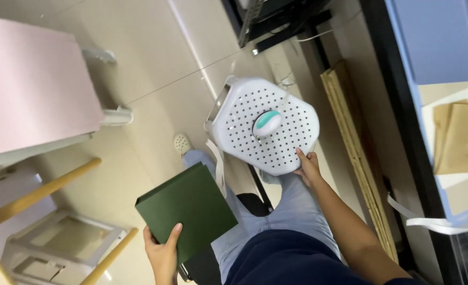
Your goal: Applying a vinyl label to a green box and using a heat press tool to adhere it through brown paper.
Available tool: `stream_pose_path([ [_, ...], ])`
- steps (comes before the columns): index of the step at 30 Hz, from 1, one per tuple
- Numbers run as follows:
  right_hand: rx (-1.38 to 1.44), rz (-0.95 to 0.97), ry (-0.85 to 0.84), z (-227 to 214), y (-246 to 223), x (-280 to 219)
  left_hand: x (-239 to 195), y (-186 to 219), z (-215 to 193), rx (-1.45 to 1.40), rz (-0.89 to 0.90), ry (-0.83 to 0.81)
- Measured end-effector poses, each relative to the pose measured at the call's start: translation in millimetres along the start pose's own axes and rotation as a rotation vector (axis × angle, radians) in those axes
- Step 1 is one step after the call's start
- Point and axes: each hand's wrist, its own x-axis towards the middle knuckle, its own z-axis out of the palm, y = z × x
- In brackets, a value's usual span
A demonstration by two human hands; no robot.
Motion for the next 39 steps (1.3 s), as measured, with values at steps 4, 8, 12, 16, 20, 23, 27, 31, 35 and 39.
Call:
stream_pose_path([
  [4,0.099,-0.033,-0.043,38,22,-25,17,20,-5,0.003,-0.004,0.003],
  [8,0.175,0.043,-0.048,82,39,-65,60,13,-12,0.025,0.206,-0.029],
  [12,0.317,0.105,-0.133,126,63,-99,90,28,-20,0.035,0.344,-0.049],
  [16,0.310,0.048,-0.224,154,91,-117,133,11,-32,-0.161,0.408,-0.079],
  [20,0.394,-0.028,-0.269,154,172,-77,175,-30,-32,-0.280,0.512,-0.103],
  [23,0.396,-0.350,-0.287,136,242,-15,205,-65,-27,-0.379,0.629,-0.151],
  [27,-0.039,-1.145,-0.187,104,190,-25,200,-108,-25,-0.358,0.652,-0.129],
  [31,-0.379,-1.742,-0.101,118,43,-97,164,-115,-32,-0.336,0.641,-0.225],
  [35,-0.900,-1.872,-0.169,160,-37,-88,111,-109,-31,0.067,0.680,-0.477],
  [39,-1.334,-1.905,-0.093,181,-66,-75,46,-93,10,0.397,0.884,-0.846],
])
